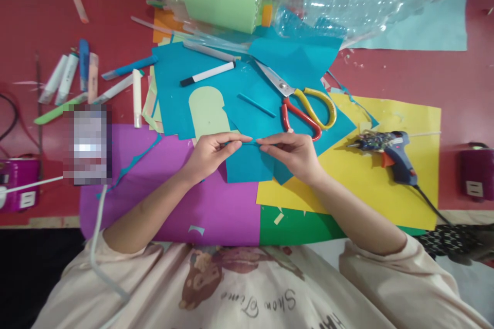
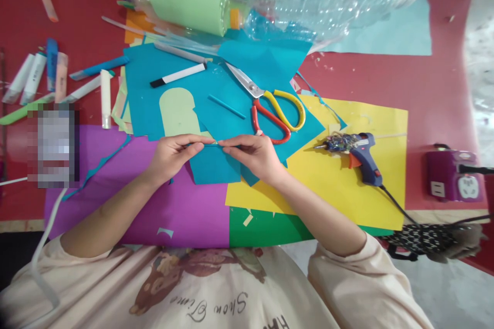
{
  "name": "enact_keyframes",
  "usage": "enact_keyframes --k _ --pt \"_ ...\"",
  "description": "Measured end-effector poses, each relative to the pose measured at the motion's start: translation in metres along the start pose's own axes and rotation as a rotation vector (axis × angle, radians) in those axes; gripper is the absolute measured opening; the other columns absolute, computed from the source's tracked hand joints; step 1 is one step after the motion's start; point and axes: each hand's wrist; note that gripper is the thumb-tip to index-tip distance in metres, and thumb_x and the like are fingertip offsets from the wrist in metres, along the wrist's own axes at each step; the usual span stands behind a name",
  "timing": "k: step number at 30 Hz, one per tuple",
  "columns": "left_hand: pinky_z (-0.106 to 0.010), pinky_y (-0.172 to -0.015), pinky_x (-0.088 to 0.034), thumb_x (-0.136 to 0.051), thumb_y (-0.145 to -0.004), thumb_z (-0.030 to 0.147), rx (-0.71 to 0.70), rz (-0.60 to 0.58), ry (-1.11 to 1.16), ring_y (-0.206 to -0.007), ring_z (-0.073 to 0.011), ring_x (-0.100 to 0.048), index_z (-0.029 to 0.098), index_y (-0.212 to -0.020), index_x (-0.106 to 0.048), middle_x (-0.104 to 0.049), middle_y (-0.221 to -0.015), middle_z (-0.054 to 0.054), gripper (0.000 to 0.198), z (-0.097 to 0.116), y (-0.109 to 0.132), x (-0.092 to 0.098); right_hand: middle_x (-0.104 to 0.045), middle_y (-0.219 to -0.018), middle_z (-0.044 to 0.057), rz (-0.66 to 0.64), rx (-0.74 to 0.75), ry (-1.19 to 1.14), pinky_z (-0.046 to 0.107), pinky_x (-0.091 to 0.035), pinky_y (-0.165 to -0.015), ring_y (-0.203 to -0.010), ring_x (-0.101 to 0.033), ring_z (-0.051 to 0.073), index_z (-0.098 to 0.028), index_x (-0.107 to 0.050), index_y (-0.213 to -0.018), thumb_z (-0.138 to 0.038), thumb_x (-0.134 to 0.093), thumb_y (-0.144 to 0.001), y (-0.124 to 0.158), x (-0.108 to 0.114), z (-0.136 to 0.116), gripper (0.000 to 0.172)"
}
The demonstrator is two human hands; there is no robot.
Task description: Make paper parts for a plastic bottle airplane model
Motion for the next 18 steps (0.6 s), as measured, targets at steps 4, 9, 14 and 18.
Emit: enact_keyframes --k 4,9,14,18 --pt "-0.022 -0.053 -0.045 -0.059 -0.087 0.042 -0.006 0.003 0.011 -0.064 -0.0129 -0.063 0.019 -0.099 -0.077 -0.076 -0.089 -0.005 0.031 0.0015 -0.0002 -0.0005 -0.078 -0.084 0.004 -0.017 0.019 -0.030 0.029 -0.058 -0.069 -0.077 -0.072 0.017 -0.022 -0.078 -0.079 -0.029 -0.072 -0.079 -0.0002 0.0001 0.0018 0.010" --pt "-0.021 -0.061 -0.050 -0.059 -0.087 0.040 -0.010 0.038 -0.025 -0.076 -0.0154 -0.069 0.019 -0.099 -0.077 -0.077 -0.093 -0.005 0.030 0.0014 0.0013 -0.0017 -0.076 -0.091 0.005 0.003 -0.029 -0.041 0.028 -0.057 -0.069 -0.083 -0.071 0.017 -0.022 -0.075 -0.095 -0.042 -0.074 -0.077 0.0004 -0.0028 0.0032 0.027" --pt "-0.020 -0.057 -0.048 -0.057 -0.089 0.039 -0.045 0.009 -0.052 -0.068 -0.0128 -0.067 0.021 -0.100 -0.077 -0.077 -0.089 -0.004 0.029 0.0007 0.0033 -0.0037 -0.075 -0.082 0.005 -0.001 -0.065 0.071 0.025 -0.052 -0.058 -0.073 -0.068 0.016 -0.019 -0.074 -0.091 -0.051 -0.071 -0.077 0.0002 -0.0038 0.0033 0.035" --pt "-0.019 -0.055 -0.047 -0.057 -0.090 0.039 -0.047 -0.005 -0.058 -0.067 -0.0122 -0.066 0.021 -0.099 -0.076 -0.077 -0.087 -0.004 0.029 0.0008 0.0036 -0.0036 -0.075 -0.076 0.005 -0.001 -0.048 0.152 0.026 -0.049 -0.055 -0.061 -0.063 0.013 -0.018 -0.076 -0.079 -0.047 -0.069 -0.080 0.0007 -0.0032 0.0007 0.030"
Point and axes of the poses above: each hand's wrist, its own y-axis away from the middle knuckle, its own x-axis out of the back of the hand, z = x × y
